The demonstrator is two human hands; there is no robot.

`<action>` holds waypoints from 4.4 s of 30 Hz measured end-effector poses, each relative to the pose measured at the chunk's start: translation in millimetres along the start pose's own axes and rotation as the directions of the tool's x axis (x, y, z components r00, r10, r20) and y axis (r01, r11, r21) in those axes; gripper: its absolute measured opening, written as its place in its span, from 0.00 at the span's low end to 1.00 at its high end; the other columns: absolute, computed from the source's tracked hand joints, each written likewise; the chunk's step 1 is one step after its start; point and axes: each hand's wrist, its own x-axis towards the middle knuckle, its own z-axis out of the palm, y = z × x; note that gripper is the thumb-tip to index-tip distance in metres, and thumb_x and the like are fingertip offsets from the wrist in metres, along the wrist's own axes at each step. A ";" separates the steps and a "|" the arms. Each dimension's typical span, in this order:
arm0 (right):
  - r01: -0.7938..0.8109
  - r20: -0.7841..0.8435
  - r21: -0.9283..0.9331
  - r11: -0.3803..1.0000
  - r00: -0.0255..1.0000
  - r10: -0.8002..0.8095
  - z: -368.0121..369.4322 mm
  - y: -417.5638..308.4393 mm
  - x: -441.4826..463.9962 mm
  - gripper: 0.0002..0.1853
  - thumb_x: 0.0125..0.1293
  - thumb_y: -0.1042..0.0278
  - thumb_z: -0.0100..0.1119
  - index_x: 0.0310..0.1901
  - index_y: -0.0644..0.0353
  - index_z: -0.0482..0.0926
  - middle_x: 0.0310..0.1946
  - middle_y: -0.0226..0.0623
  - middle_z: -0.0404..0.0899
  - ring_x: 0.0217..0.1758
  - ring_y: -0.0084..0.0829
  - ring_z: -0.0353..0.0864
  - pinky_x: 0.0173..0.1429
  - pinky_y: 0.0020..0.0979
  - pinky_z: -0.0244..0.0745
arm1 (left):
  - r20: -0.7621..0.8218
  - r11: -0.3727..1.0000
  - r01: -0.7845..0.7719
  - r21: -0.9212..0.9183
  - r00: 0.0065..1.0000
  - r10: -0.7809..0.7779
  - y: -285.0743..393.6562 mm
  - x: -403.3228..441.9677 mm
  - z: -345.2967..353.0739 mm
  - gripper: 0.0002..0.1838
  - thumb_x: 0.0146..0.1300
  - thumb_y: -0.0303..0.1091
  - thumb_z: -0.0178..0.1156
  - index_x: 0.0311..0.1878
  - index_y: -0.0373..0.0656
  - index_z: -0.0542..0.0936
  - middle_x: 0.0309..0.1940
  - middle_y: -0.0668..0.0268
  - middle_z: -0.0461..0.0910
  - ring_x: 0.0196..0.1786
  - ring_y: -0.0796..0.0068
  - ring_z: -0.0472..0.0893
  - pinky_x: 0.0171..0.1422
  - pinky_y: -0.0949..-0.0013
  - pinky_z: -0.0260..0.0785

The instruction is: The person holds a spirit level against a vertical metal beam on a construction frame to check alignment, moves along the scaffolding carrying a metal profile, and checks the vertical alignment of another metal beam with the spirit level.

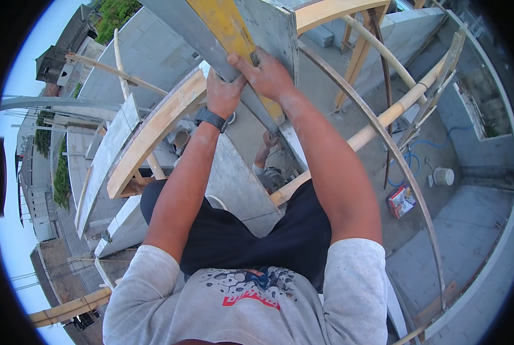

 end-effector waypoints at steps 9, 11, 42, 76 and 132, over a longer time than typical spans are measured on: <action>-0.016 -0.012 -0.013 1.000 1.000 0.016 1.2 1.6 -0.4 0.53 0.58 0.18 0.52 0.60 0.70 0.74 0.52 0.59 0.81 0.58 0.51 0.80 0.63 0.43 0.71 | -0.006 0.999 -0.002 -0.042 1.000 0.001 -5.1 1.1 0.9 0.29 0.54 0.37 0.74 0.56 0.35 0.74 0.48 0.57 0.83 0.49 0.67 0.83 0.55 0.65 0.75; -0.017 -0.017 -0.025 1.000 1.000 0.016 0.1 -0.7 -1.3 0.53 0.58 0.18 0.52 0.60 0.70 0.74 0.52 0.58 0.81 0.58 0.51 0.80 0.63 0.43 0.71 | 0.008 1.000 -0.001 0.009 1.000 0.001 -6.0 1.5 -0.7 0.32 0.53 0.38 0.75 0.58 0.36 0.73 0.49 0.56 0.83 0.51 0.65 0.83 0.56 0.64 0.75; -0.030 0.003 -0.022 0.999 1.000 0.030 6.0 6.7 2.1 0.50 0.61 0.19 0.50 0.60 0.68 0.75 0.52 0.54 0.81 0.56 0.46 0.80 0.62 0.41 0.71 | 0.001 0.994 -0.003 0.108 1.000 0.003 -4.1 -0.7 -1.7 0.21 0.55 0.35 0.71 0.50 0.36 0.81 0.45 0.58 0.85 0.47 0.65 0.84 0.52 0.64 0.75; 0.214 -0.241 0.177 0.961 0.956 -0.169 17.8 -22.4 5.3 0.33 0.66 0.37 0.59 0.53 0.64 0.74 0.44 0.55 0.82 0.49 0.51 0.83 0.53 0.44 0.75 | 0.165 0.974 0.024 0.226 0.984 -0.062 -15.0 -16.9 -29.8 0.41 0.54 0.47 0.77 0.64 0.36 0.69 0.52 0.55 0.81 0.52 0.65 0.82 0.58 0.61 0.75; 0.198 -0.263 0.182 0.963 0.953 -0.147 10.4 -19.2 9.7 0.30 0.73 0.37 0.51 0.43 0.63 0.80 0.32 0.29 0.76 0.37 0.23 0.71 0.41 0.29 0.68 | 0.062 0.946 0.111 0.304 0.989 -0.135 -71.2 -52.2 3.3 0.27 0.53 0.46 0.76 0.44 0.35 0.77 0.38 0.50 0.86 0.42 0.55 0.86 0.47 0.59 0.76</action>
